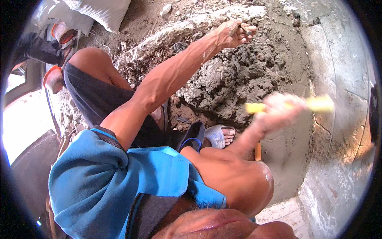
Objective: The person uses a hammer and a chisel to break up a pile of concrete on the ground. They repeatedly position the chisel on the concrete and strike it with the hammer to chip away at the material.
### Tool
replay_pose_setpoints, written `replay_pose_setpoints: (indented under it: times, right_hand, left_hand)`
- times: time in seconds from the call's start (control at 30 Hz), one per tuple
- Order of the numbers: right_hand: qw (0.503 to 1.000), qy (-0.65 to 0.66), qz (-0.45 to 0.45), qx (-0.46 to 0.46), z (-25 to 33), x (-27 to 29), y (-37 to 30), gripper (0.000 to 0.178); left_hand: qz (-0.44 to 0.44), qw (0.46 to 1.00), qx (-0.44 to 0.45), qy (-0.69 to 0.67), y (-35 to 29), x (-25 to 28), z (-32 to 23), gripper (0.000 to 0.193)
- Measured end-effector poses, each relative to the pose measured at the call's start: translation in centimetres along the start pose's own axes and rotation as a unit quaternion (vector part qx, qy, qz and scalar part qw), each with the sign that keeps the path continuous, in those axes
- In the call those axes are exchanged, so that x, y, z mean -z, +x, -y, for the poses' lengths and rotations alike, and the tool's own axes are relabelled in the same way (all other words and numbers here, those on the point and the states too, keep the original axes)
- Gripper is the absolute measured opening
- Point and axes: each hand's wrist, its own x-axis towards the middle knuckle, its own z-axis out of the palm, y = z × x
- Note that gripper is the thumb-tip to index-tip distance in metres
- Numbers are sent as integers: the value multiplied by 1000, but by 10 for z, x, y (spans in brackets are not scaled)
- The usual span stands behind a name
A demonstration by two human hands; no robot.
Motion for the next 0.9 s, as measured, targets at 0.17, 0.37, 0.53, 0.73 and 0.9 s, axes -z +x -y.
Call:
replay_pose_setpoints:
  times: [0.17,0.37,0.53,0.73,0.9]
  right_hand:
    - [970,177,-130,107,-20,-29,-21,49]
    - [919,-173,261,-237,-102,-2,-90,48]
    - [952,46,124,-276,-39,14,-30,43]
    - [947,92,59,-302,-39,32,-25,41]
    - [933,86,46,-348,-37,43,-31,40]
  left_hand:
    - [14,1000,4,6,1,-16,1,40]
    - [7,998,-28,52,4,34,-14,28]
    - [23,984,-23,177,-31,16,6,31]
    - [63,969,-38,236,-30,9,11,31]
    - [72,980,12,187,12,4,13,25]
